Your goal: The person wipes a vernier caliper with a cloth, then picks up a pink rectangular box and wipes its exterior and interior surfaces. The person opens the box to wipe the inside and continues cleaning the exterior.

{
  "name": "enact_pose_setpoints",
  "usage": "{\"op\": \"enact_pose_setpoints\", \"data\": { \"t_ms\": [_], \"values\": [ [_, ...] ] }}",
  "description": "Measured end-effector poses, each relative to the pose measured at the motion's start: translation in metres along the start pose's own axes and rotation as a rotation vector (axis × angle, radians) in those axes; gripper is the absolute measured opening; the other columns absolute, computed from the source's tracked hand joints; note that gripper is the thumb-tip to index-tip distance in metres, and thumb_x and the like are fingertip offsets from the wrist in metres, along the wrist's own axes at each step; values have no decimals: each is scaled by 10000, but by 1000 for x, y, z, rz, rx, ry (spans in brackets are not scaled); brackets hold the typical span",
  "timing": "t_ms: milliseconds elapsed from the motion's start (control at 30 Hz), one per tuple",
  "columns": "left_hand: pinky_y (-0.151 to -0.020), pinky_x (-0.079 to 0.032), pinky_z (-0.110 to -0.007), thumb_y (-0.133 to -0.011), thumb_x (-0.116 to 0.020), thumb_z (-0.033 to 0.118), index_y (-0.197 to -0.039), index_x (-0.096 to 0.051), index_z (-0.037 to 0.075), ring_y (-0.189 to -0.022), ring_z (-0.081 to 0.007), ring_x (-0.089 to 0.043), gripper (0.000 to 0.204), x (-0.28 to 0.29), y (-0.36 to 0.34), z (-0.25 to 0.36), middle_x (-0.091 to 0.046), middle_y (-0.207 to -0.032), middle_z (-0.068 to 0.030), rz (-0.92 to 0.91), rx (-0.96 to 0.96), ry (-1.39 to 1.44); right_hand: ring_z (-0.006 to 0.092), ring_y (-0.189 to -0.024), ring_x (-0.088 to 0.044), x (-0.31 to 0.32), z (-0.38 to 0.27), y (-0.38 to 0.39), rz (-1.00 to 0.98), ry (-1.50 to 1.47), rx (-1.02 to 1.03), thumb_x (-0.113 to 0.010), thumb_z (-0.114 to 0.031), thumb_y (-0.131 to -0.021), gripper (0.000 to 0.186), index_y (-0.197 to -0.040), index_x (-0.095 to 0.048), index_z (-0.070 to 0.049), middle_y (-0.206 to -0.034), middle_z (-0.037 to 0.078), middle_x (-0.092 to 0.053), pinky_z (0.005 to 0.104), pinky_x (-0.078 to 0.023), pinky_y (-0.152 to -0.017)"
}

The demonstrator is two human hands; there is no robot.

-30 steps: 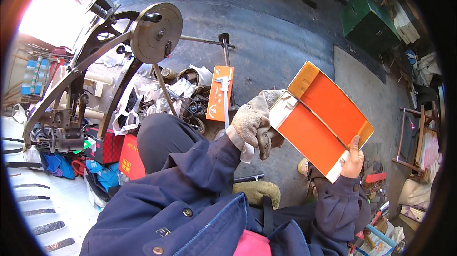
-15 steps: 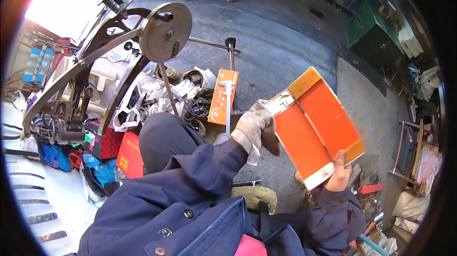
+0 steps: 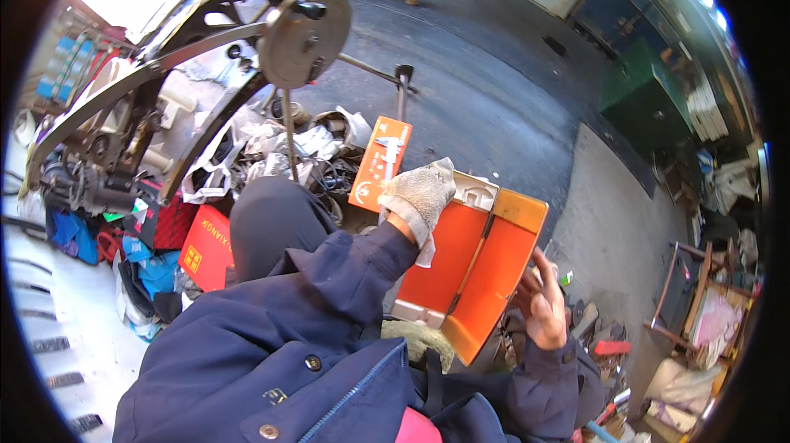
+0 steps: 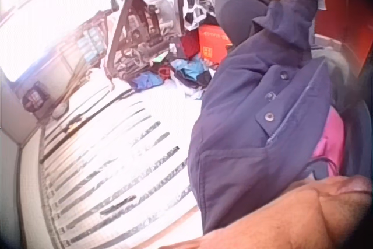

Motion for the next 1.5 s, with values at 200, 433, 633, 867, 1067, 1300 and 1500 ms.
{"op": "enact_pose_setpoints", "data": {
  "t_ms": [200, 433, 633, 867, 1067, 1300, 1500],
  "values": [
    [-753, -569, -431, -902, -530, 65, -987, -609, -10, -863, -363, -708, 139, -42, 14, 55, -685, -893, -232, -189, -325, 184, 277, -1327, -477, -11, -3, -15, 82, -45, 63, -738, -220, -827, 1003, -1579, -109, -12, -1448, 207, -459, 403, -331, -1129],
    [-758, -556, -430, -903, -526, 87, -1031, -644, 0, -899, -352, -714, 195, -41, 11, 48, -704, -929, -235, -290, -200, 149, 232, -1244, -530, -18, 7, -19, 169, -53, 97, -587, -123, -736, 830, -1507, -315, 18, -1345, 143, -542, 336, -367, -1090],
    [-750, -545, -438, -863, -585, 115, -1042, -643, 40, -895, -351, -701, 203, -50, 15, 39, -700, -948, -210, -412, 108, 333, 231, -1212, -551, -10, 17, -19, 183, -142, -46, -537, -140, -699, 749, -1417, -401, 26, -1313, 146, -563, 321, -402, -1063],
    [-761, -538, -430, -860, -564, 166, -926, -710, 34, -888, -366, -692, 208, -45, 5, 55, -700, -943, -210, -330, -130, 352, 159, -1109, -557, -12, 17, -17, 174, 20, -21, -561, -132, -735, 681, -1392, -431, -10, -1201, 80, -591, 271, -414, -978],
    [-804, -527, -427, -864, -549, 171, -1003, -703, 108, -929, -355, -689, 216, -54, 16, 40, -712, -959, -185, -400, 114, 472, 167, -1097, -572, -10, 16, -18, 211, 0, 21, -539, -105, -746, 651, -1380, -437, 0, -1199, 96, -601, 276, -422, -977],
    [-800, -522, -373, -783, -577, 68, -1028, -706, 104, -897, -303, -701, 279, -66, 21, 24, -720, -925, -141, -329, 362, 814, 243, -1195, -576, -14, 17, -18, 212, -137, -12, -494, -138, -728, 690, -1389, -424, 48, -1295, 161, -585, 335, -431, -1039],
    [-700, -523, -325, -629, -558, -89, -1035, -714, 80, -789, -240, -694, 467, -88, 18, 20, -709, -835, -115, -501, 283, 1018, 307, -1196, -591, -2, 30, -20, 247, -365, -22, -443, -109, -751, 669, -1402, -431, 46, -1310, 195, -576, 393, -460, -1054]
  ]
}}
Point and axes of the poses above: each hand's wrist, its own y-axis away from the middle knuckle, its own x-axis out of the back of the hand, z = x × y, the point moved 8 cm from there along -y, towards the middle knuckle
